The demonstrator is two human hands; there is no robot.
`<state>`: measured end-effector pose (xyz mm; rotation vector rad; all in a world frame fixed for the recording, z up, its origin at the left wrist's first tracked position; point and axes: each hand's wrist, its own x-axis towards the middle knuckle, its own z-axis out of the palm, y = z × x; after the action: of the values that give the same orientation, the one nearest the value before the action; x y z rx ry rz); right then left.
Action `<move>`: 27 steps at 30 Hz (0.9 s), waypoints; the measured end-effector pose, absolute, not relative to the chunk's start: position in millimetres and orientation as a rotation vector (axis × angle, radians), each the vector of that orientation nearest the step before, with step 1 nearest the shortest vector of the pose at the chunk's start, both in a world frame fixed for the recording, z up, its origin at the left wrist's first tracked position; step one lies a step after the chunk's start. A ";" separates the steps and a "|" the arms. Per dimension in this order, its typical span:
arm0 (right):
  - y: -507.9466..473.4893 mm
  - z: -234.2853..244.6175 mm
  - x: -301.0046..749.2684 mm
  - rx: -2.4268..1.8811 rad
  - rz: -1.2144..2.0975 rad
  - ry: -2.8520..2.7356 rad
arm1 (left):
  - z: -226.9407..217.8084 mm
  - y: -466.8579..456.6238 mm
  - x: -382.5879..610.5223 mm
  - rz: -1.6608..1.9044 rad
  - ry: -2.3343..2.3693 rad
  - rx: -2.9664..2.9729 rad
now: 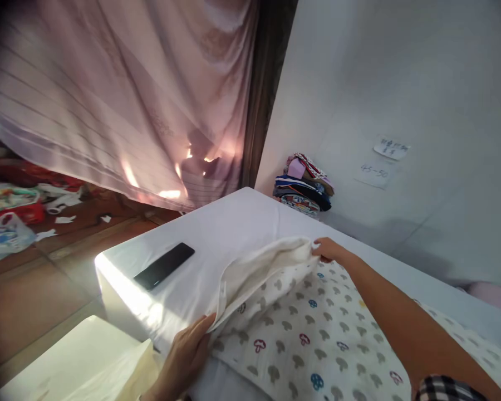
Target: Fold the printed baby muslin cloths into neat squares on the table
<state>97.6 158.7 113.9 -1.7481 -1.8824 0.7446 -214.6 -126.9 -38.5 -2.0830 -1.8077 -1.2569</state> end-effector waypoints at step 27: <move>95.6 111.8 124.7 -1.771 1.038 -2.132 | 4.9 -116.9 -236.8 -1.616 -2.254 -1.771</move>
<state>124.7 95.6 111.8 -1.7710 -2.1317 1.0379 -236.8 -116.9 4.9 -1.7710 -2.2540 -1.6160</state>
